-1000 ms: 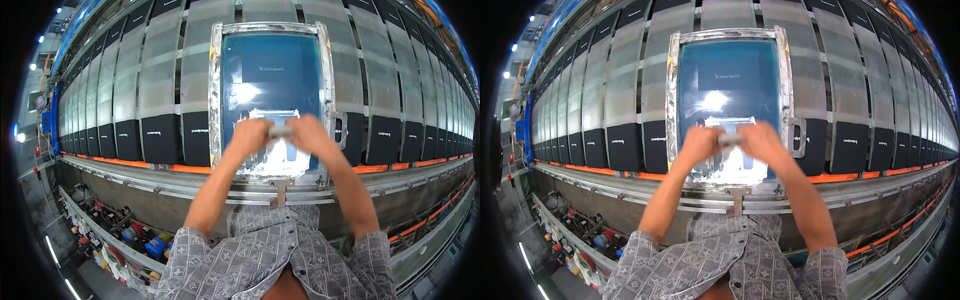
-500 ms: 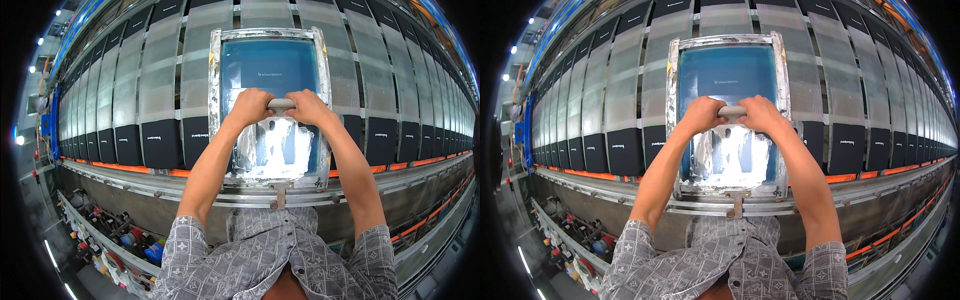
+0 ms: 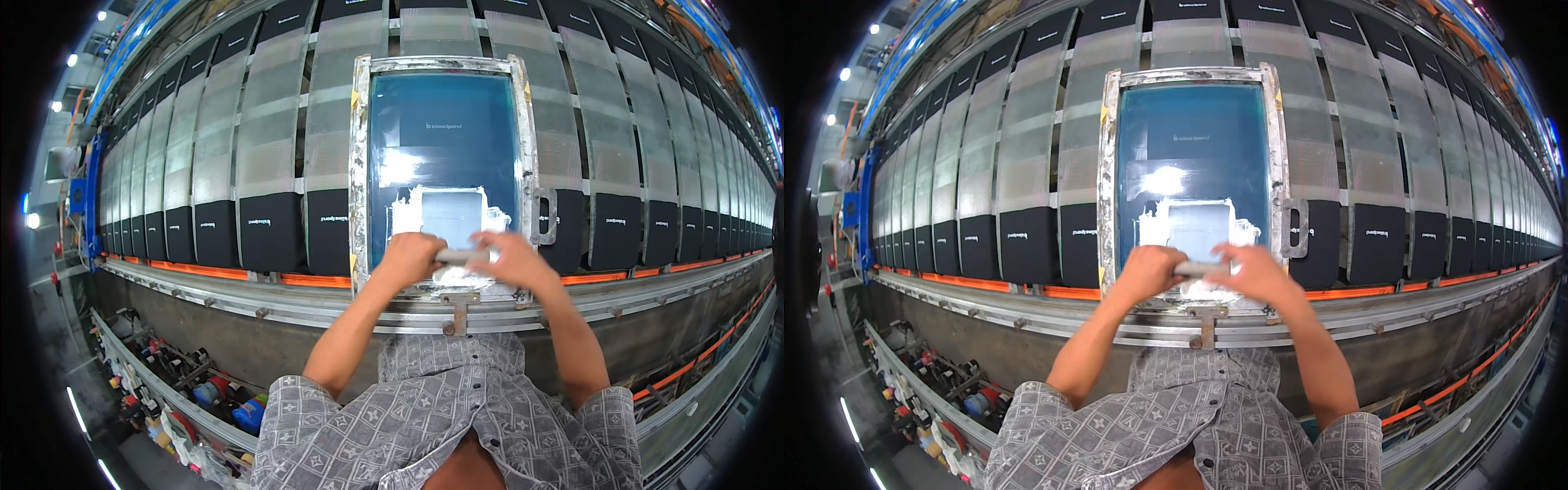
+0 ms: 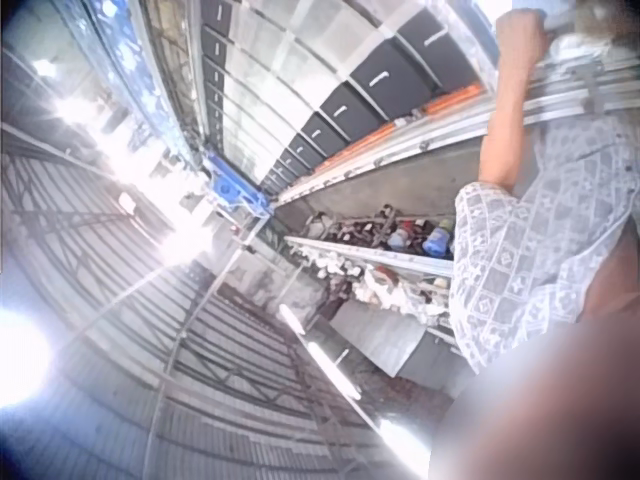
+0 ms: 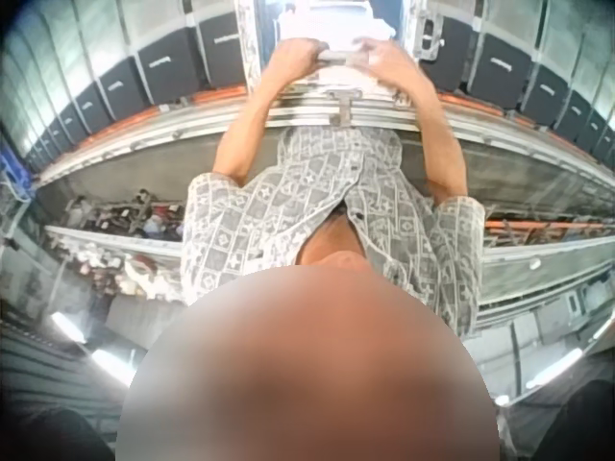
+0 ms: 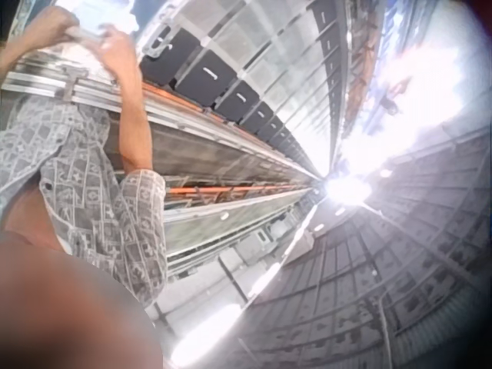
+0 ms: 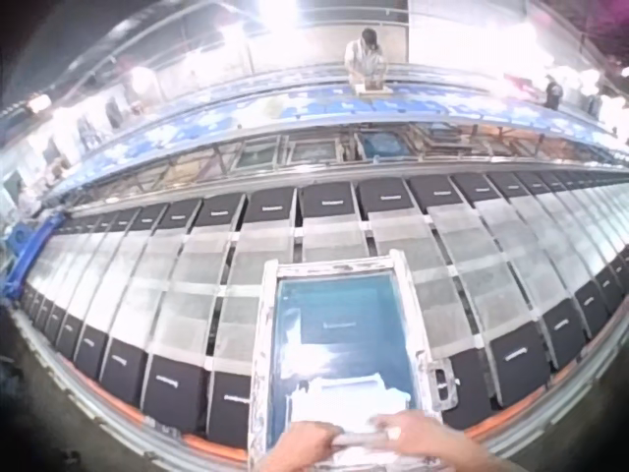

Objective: The person applies white ink to a screen-printing frame using a squeegee, repeatedly spreading it across the mesh. They then walk to a nearby table, scoop more ink from a container into the frame, and return to continue spreading the ink. The person moves the frame to another area and places it on a stand.

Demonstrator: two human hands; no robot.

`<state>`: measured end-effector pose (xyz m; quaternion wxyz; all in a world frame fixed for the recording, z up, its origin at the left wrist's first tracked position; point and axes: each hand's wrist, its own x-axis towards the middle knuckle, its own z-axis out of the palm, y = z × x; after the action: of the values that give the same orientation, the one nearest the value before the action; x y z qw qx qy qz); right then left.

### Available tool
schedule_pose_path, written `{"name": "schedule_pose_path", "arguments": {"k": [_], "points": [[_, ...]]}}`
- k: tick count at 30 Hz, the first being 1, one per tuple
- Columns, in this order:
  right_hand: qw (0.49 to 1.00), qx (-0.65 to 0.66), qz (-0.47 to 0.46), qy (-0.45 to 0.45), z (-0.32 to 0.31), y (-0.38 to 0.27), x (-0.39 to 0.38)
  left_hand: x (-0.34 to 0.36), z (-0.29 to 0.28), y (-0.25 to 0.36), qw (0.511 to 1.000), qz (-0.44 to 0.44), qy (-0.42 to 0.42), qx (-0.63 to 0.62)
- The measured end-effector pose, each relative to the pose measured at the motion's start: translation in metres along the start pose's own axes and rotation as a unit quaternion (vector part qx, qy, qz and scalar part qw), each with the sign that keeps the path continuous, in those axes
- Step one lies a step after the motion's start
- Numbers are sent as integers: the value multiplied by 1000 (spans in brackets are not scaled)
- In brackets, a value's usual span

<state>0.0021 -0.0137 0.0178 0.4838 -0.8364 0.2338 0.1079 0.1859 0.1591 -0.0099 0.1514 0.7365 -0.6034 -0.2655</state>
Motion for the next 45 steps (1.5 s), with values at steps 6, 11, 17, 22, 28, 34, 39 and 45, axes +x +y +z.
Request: {"name": "schedule_pose_path", "arguments": {"k": [6, 11, 17, 22, 28, 34, 39, 45], "points": [[872, 41, 138, 467, -48, 111, 35, 73, -52, -18, 996, -19, 70, 61], [887, 83, 161, 425, -32, 131, 50, 55, -22, -21, 983, 23, 183, 5], [873, 106, 126, 460, -46, 75, 44, -73, 31, 34, 957, 65, 273, 74], [868, 184, 73, 456, 36, 36, 92, -120, -14, -41, 963, 13, 239, 122], [870, 198, 50, 449, 104, -18, 135, -165, -62, -118, 971, -10, 202, 128], [876, 140, 115, 448, 111, -36, 145, -164, -61, -140, 983, -30, 158, 91], [880, 128, 128, 440, 117, -31, 149, -148, -94, -157, 996, -5, 65, 58], [886, 129, 138, 422, 116, -32, 150, -105, -123, -180, 994, 2, 98, 56]]}}
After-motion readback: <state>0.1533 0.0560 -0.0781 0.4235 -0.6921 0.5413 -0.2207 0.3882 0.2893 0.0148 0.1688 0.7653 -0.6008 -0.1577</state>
